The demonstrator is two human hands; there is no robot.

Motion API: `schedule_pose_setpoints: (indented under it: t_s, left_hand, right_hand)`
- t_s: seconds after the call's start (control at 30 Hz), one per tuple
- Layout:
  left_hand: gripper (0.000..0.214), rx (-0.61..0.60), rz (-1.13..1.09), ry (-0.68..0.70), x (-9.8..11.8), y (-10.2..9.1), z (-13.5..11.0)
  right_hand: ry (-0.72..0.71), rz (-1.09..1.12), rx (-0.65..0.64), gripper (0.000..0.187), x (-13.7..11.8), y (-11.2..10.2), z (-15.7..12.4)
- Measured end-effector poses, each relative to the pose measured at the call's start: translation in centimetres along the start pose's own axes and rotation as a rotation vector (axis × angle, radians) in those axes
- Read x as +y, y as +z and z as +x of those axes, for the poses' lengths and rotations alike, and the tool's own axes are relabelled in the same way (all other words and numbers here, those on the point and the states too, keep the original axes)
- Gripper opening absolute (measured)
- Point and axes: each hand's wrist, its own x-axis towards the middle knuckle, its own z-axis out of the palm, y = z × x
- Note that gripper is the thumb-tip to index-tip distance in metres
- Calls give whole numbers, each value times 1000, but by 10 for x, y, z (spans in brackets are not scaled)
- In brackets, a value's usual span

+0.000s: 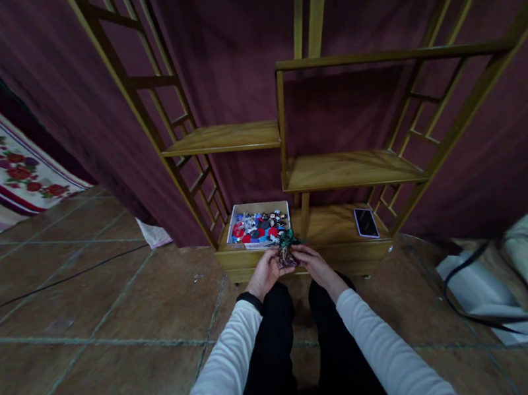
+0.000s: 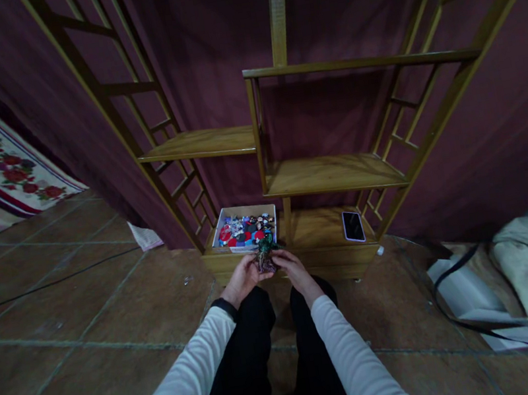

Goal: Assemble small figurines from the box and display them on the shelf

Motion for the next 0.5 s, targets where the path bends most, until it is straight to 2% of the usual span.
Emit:
schedule_pose_setpoints:
  t_s: [0.13, 0.3, 0.5]
  left_hand:
    - [23, -38, 41, -20, -1, 3, 1]
    - [24, -27, 77, -11, -2, 5, 1]
    - [26, 4, 151, 13, -4, 9, -3]
  right_hand:
    - [53, -17, -12, 32, 5, -1, 2]
    - [102, -34, -56, 33, 3, 0, -2]
    - [60, -73, -13, 31, 1, 3, -5]
